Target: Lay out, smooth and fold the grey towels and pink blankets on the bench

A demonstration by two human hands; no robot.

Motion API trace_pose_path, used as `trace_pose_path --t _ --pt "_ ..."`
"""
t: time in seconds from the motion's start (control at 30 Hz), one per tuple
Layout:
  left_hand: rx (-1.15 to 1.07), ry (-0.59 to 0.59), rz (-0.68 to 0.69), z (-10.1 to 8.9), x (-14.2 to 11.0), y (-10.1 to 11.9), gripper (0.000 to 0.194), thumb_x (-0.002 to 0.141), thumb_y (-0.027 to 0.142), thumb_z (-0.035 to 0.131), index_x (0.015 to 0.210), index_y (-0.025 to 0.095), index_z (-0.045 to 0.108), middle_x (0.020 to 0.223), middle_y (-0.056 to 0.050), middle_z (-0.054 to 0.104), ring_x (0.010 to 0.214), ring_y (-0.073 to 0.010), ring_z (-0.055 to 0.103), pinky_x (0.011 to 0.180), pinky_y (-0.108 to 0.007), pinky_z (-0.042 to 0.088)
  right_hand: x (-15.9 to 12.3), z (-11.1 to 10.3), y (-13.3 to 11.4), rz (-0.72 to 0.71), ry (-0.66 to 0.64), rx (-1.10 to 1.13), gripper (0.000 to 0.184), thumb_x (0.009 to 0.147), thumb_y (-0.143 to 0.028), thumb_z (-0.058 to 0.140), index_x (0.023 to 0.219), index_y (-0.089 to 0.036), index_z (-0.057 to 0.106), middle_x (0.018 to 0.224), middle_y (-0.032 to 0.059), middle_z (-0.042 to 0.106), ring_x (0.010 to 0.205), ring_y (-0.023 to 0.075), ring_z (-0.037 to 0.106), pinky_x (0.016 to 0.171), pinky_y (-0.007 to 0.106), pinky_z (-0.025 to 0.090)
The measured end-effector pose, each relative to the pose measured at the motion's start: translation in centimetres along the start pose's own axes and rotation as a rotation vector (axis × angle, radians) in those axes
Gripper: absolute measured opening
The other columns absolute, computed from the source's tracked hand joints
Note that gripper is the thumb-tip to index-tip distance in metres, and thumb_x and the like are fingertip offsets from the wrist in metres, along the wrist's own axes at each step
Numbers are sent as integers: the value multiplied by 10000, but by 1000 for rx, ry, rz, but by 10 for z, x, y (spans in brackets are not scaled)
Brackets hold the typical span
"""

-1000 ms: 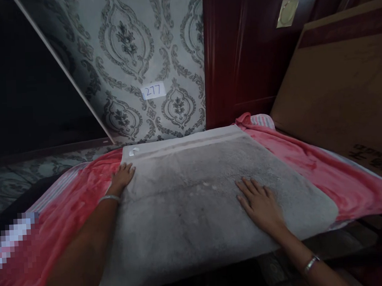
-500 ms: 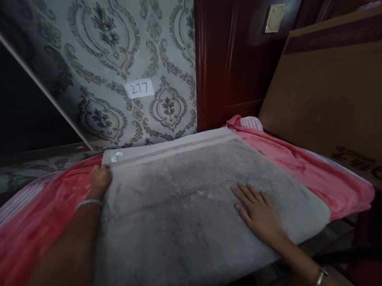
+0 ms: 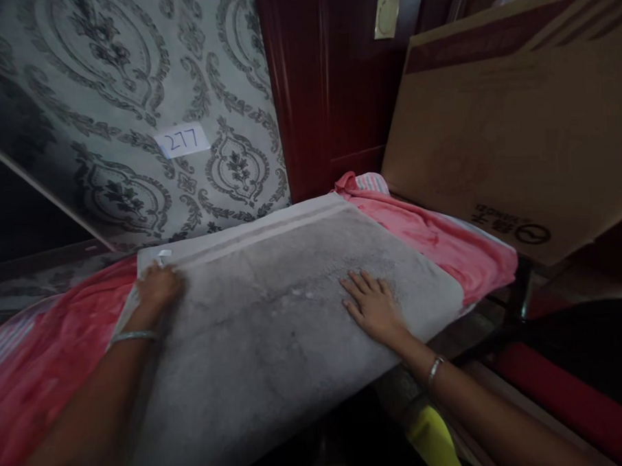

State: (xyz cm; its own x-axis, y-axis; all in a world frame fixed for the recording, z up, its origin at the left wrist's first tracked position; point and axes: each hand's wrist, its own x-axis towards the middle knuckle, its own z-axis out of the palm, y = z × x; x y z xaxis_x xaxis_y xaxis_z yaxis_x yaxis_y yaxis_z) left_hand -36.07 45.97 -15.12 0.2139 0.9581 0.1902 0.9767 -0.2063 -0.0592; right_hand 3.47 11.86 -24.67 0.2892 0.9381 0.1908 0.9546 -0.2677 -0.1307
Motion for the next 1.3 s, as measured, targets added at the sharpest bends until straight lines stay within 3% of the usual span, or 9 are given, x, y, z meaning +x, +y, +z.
trace_pose_path --t 0.17,0.3,0.47,0.67,0.87,0.97,1.07,1.17,1.3 --pt "-87 -126 576 0 -80 109 607 1028 438 369 1604 246 382 1698 -106 322 1577 -302 264 1266 -564 237 1 -12 -7 19 -40 17 561 1064 -459 343 1589 -290 443 1673 57 341 1547 324 294 1237 593 243" --pt "-95 -83 616 12 -125 139 611 1033 438 367 1607 227 387 1691 -123 325 1571 -318 280 1271 -584 216 1 -18 -10 26 -57 36 572 1074 -479 316 1603 -286 420 1678 71 333 1552 328 278 1236 601 228" --pt "-19 -30 453 6 -139 143 611 1037 455 349 1599 221 408 1649 -172 393 1541 -359 331 1219 -633 289 9 -24 -7 2 -122 61 605 1075 -532 281 1623 -294 376 1697 82 288 1565 336 243 1228 615 234" --pt "-26 -160 307 3 -156 128 626 1036 486 331 1622 268 357 1711 -99 281 1586 -347 224 1240 -634 255 35 -33 32 -143 -203 45 614 1079 -555 259 1641 -316 323 1715 53 242 1577 296 221 1256 568 199" --pt "-50 -50 254 23 -169 109 621 1041 465 269 1630 281 339 1720 -67 260 1591 -325 215 1255 -603 236 36 -44 117 213 -159 -42 599 1086 -490 260 1636 -264 329 1715 79 242 1563 304 246 1228 584 252" --pt "-84 8 253 27 -170 111 625 1037 482 258 1629 300 342 1719 -69 266 1581 -350 235 1234 -636 250 27 -50 138 386 -136 -32 600 1083 -473 259 1620 -225 356 1689 130 302 1539 317 295 1195 619 292" --pt "-73 17 218 27 -169 115 625 1029 478 289 1622 294 361 1714 -79 279 1574 -364 246 1219 -656 261 22 -54 127 462 -57 -51 597 1077 -473 266 1577 -189 426 1672 186 311 1538 362 280 1156 673 309" --pt "-54 1 201 23 -171 118 620 1028 465 304 1616 280 376 1710 -79 289 1576 -353 245 1229 -638 259 21 -50 96 294 29 -72 606 1080 -486 251 1607 -216 383 1699 166 257 1563 348 224 1181 643 290" --pt "-53 -28 231 14 -179 119 617 1035 449 303 1614 251 382 1704 -87 300 1578 -333 250 1250 -594 249 17 -35 62 99 -55 -60 608 1081 -526 222 1621 -287 363 1707 84 270 1555 312 254 1210 599 275"
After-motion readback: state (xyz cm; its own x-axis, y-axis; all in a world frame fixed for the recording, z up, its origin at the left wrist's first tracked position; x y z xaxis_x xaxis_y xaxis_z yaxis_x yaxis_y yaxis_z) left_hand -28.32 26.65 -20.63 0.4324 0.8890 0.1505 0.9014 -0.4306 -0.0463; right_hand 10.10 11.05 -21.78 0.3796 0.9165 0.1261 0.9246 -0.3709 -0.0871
